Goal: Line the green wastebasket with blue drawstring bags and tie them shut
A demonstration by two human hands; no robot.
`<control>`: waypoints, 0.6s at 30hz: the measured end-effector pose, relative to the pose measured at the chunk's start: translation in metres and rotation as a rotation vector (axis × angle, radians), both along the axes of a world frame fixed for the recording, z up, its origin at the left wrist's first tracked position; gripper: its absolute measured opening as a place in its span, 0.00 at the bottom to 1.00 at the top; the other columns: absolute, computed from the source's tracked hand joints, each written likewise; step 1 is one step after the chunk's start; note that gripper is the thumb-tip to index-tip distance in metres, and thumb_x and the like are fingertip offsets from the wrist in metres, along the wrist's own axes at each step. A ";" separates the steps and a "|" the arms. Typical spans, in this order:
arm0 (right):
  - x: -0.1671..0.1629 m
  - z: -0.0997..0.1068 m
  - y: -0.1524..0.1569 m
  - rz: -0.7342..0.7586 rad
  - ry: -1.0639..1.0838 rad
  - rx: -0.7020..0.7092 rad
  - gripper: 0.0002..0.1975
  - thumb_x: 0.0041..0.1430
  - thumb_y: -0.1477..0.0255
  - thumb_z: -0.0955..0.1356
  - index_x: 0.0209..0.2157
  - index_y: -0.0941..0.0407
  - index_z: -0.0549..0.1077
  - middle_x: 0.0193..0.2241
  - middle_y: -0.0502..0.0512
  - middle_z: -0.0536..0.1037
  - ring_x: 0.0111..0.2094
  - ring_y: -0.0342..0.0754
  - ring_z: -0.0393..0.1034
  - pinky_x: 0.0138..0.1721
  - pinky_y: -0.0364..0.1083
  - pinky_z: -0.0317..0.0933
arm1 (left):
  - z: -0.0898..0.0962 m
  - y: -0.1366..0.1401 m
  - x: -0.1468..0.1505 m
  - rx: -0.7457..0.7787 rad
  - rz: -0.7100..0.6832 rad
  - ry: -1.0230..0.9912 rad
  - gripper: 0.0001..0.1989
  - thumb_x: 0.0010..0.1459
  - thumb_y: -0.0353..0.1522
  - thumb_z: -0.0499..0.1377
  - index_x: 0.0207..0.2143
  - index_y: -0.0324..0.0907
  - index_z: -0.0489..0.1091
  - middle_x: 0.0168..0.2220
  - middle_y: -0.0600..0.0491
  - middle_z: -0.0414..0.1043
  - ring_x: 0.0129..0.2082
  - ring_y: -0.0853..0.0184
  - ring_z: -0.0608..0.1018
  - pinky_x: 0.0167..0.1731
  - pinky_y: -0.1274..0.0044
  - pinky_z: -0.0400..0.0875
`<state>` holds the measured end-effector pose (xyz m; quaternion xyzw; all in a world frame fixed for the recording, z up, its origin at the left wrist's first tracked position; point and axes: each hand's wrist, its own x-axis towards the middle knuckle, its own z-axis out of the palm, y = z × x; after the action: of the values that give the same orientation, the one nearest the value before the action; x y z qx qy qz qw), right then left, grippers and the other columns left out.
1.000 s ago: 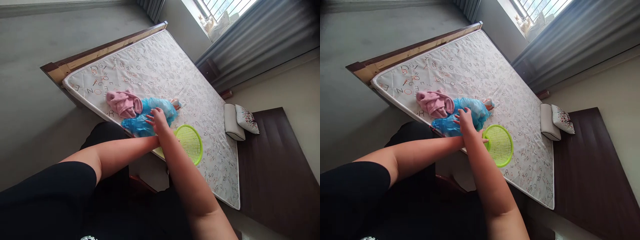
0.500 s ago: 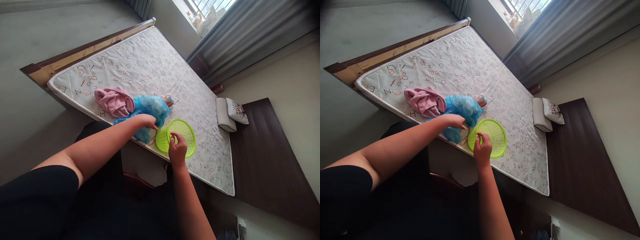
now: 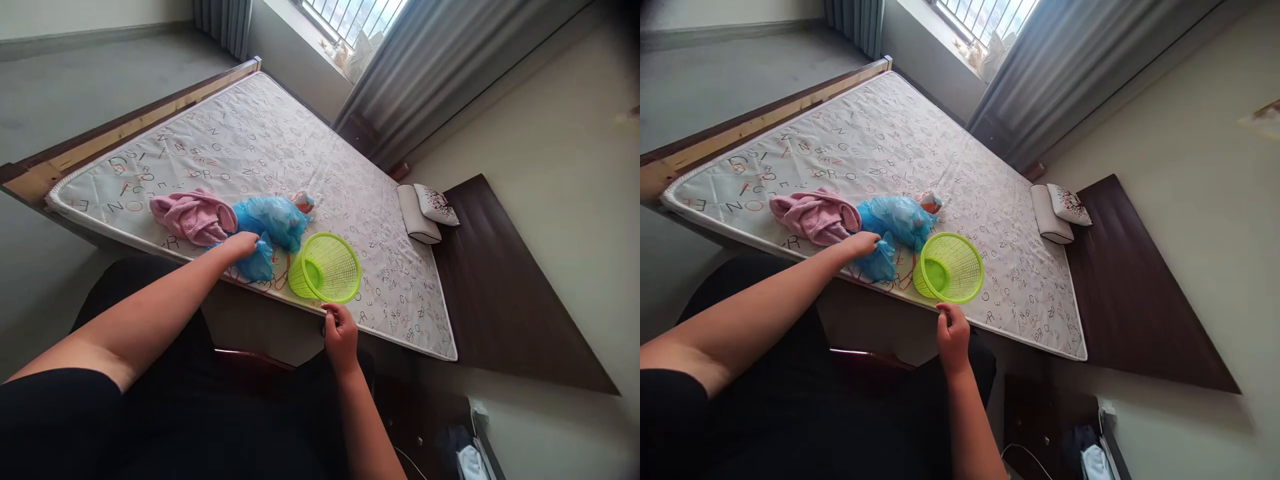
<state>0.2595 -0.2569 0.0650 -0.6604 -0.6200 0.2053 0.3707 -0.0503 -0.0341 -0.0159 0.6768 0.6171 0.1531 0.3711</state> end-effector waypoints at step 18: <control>-0.080 0.023 0.107 0.052 0.190 -0.189 0.14 0.60 0.63 0.74 0.46 0.53 0.77 0.42 0.58 0.84 0.45 0.57 0.80 0.56 0.59 0.73 | 0.175 -0.065 0.012 0.370 0.011 -0.154 0.26 0.63 0.27 0.53 0.59 0.43 0.81 0.54 0.49 0.85 0.57 0.56 0.83 0.60 0.70 0.76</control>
<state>0.1797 -0.1503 0.0883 -0.6536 -0.5771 0.3338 0.3582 -0.0381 -0.0993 0.1592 0.7164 0.5519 0.3170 0.2858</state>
